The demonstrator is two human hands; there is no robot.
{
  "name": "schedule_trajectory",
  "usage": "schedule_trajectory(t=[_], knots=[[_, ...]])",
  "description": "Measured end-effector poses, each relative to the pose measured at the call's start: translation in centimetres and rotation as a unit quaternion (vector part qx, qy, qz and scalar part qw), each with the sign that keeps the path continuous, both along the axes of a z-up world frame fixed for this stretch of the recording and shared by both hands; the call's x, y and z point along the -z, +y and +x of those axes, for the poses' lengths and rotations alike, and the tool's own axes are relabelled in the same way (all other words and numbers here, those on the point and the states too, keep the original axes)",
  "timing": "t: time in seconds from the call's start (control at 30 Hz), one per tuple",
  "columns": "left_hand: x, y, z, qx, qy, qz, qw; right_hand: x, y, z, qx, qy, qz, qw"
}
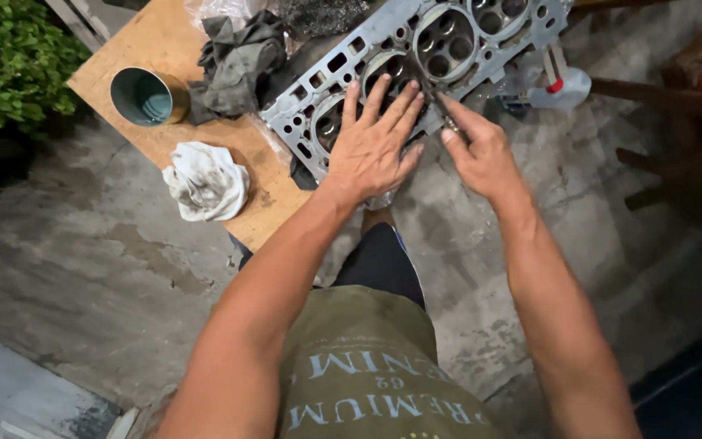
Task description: Cleaning an engine cylinder head using a brush and a scraper to remove carbon deposits
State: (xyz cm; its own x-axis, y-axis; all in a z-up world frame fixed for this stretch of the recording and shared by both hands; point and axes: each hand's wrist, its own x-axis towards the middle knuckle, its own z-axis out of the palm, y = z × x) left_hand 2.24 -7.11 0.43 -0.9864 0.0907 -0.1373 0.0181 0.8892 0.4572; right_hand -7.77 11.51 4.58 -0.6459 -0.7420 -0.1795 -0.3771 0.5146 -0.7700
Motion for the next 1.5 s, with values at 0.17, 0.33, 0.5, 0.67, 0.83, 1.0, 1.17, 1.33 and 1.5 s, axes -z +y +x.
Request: schedule_trajectory(t=[0.17, 0.33, 0.5, 0.67, 0.83, 1.0, 1.17, 1.33, 1.5], knots=[[0.2, -0.8, 0.1, -0.028, 0.079, 0.016, 0.996, -3.4, -1.1, 1.3, -0.016, 0.086, 0.032, 0.996], [3.5, 0.3, 0.4, -0.111, 0.278, 0.067, 0.952, -2.9, -1.6, 3.5, 0.017, 0.089, 0.057, 0.994], [4.2, 0.4, 0.4, -0.137, 0.296, 0.094, 0.941, -2.3, -2.4, 5.0, 0.041, 0.136, 0.125, 0.982], [4.6, 0.5, 0.6, -0.155, 0.294, 0.1, 0.938, -1.3, -3.6, 6.5, 0.071, 0.167, 0.185, 0.966], [4.4, 0.8, 0.6, -0.164, 0.289, 0.101, 0.938, -1.6, -4.1, 7.0, 0.073, 0.21, 0.226, 0.948], [5.0, 1.1, 0.7, -0.158, 0.29, 0.093, 0.939, -0.3, -3.2, 6.7, 0.075, 0.221, 0.235, 0.944], [4.3, 0.8, 0.7, -0.167, 0.289, 0.091, 0.938, 1.0, -3.9, 7.1, 0.116, 0.155, 0.166, 0.967], [0.8, 0.1, 1.1, -0.128, 0.234, 0.144, 0.953, 0.2, -5.8, 8.2, 0.163, 0.077, 0.184, 0.966], [0.9, 0.2, 0.8, -0.117, 0.211, 0.144, 0.96, 0.8, -4.7, 6.9, 0.145, 0.065, 0.158, 0.975]])
